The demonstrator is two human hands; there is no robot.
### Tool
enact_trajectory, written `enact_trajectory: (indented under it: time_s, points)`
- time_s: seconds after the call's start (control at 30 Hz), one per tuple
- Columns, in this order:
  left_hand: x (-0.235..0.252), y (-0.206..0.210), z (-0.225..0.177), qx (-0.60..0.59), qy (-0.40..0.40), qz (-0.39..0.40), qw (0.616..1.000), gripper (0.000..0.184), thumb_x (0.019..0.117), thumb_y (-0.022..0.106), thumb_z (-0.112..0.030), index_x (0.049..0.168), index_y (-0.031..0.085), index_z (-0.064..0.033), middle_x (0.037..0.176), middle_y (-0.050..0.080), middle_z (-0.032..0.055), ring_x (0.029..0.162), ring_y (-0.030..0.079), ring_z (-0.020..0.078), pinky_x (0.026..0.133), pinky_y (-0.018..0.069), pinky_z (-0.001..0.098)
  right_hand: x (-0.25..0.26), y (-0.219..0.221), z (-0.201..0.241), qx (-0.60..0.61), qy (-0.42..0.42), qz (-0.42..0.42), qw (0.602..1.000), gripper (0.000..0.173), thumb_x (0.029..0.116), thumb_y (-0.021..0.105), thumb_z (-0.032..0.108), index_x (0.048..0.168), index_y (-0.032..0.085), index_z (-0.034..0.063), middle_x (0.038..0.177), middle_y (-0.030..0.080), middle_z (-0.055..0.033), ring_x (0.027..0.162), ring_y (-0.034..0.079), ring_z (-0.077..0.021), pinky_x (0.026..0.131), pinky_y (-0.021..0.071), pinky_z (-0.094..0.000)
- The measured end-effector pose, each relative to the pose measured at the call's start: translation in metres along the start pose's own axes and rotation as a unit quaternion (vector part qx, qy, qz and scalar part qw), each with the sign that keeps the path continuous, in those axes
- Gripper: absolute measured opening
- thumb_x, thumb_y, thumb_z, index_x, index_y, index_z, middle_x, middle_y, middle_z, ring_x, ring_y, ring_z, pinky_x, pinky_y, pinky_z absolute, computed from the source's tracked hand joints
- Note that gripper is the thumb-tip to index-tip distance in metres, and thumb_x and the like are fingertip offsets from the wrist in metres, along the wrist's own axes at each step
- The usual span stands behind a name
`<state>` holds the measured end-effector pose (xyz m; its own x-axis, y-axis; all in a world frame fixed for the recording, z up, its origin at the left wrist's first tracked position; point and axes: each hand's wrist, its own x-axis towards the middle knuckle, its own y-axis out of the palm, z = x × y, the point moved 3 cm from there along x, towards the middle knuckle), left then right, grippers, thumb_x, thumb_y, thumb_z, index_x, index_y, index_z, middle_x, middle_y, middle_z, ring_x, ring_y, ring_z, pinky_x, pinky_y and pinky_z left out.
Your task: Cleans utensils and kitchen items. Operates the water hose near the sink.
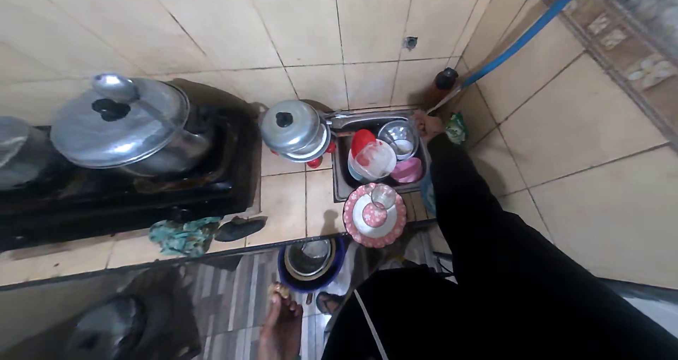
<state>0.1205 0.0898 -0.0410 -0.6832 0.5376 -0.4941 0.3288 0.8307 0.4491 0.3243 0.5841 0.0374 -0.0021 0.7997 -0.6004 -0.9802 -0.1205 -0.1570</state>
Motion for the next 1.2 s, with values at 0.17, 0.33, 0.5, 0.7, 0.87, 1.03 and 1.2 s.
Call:
enact_trajectory:
  time_s: [0.17,0.33,0.5,0.7,0.87,1.03,1.2]
  points:
    - [0.004,-0.002,0.003,0.008,-0.013,-0.022,1.0,0.04,0.1092,0.032,-0.022,0.088,0.066,-0.0191,0.069,0.067,-0.0088,0.059,0.062,-0.0006,0.059,0.0537,0.0158,0.079,-0.001,-0.04,0.169,-0.144,0.077,0.972,0.026,0.1084,0.046,0.017,0.121,0.061,0.0005,0.09,0.065,-0.0025,0.068,0.058,-0.0051,0.062,0.0495,-0.0204]
    - [0.007,0.005,0.003,0.009,-0.023,-0.026,0.999,0.046,0.1098,0.029,-0.021,0.084,0.067,-0.0182,0.066,0.065,-0.0085,0.058,0.061,0.0,0.059,0.0532,0.0161,-0.012,0.003,-0.014,0.083,-0.094,0.055,0.991,0.028,0.1098,0.043,0.017,0.13,0.055,0.0009,0.088,0.053,0.0001,0.063,0.044,-0.0018,0.059,0.0407,-0.017]
    - [0.011,0.007,0.003,0.011,-0.021,-0.014,1.0,0.041,0.1083,0.033,-0.022,0.086,0.068,-0.0182,0.068,0.065,-0.0087,0.058,0.061,-0.0007,0.058,0.053,0.0157,-0.047,0.006,-0.001,0.065,-0.022,0.012,0.998,0.03,0.1124,0.038,0.027,0.125,0.055,0.0058,0.085,0.053,0.0022,0.063,0.048,0.0004,0.061,0.0428,-0.0141]
    - [0.011,0.003,0.007,0.014,-0.023,-0.006,1.0,0.038,0.107,0.036,-0.023,0.088,0.068,-0.0194,0.07,0.066,-0.009,0.059,0.061,-0.0005,0.058,0.0534,0.016,0.089,-0.004,-0.045,0.112,-0.144,0.07,0.981,0.03,0.1004,0.054,-0.001,0.13,0.057,-0.0016,0.095,0.061,-0.0031,0.067,0.052,-0.0051,0.062,0.0472,-0.0207]
    - [0.009,0.005,0.008,0.012,-0.026,-0.019,0.999,0.041,0.1085,0.033,-0.021,0.087,0.067,-0.0184,0.069,0.066,-0.0082,0.058,0.061,-0.0004,0.058,0.0532,0.016,0.08,-0.005,-0.044,0.097,-0.126,0.031,0.987,0.022,0.1025,0.057,0.011,0.121,0.063,0.0004,0.081,0.056,0.0013,0.056,0.043,-0.0022,0.051,0.0389,-0.0183]
    - [0.009,0.003,0.012,0.009,-0.032,-0.014,0.999,0.038,0.1076,0.036,-0.023,0.087,0.068,-0.0194,0.068,0.065,-0.0087,0.058,0.061,-0.0003,0.058,0.0534,0.0159,0.085,-0.012,-0.049,0.129,-0.098,0.016,0.987,0.031,0.1091,0.048,0.031,0.106,0.064,0.0051,0.068,0.053,0.0039,0.047,0.042,-0.002,0.043,0.0371,-0.0175]
    - [0.009,0.003,0.018,0.015,-0.034,-0.021,0.999,0.038,0.1082,0.034,-0.022,0.09,0.067,-0.0172,0.069,0.066,-0.0075,0.059,0.061,-0.0003,0.059,0.0537,0.016,0.101,-0.02,-0.054,0.157,-0.133,0.063,0.977,0.026,0.104,0.051,0.008,0.127,0.061,-0.0005,0.099,0.068,-0.0061,0.074,0.06,-0.0083,0.068,0.0518,-0.0239]
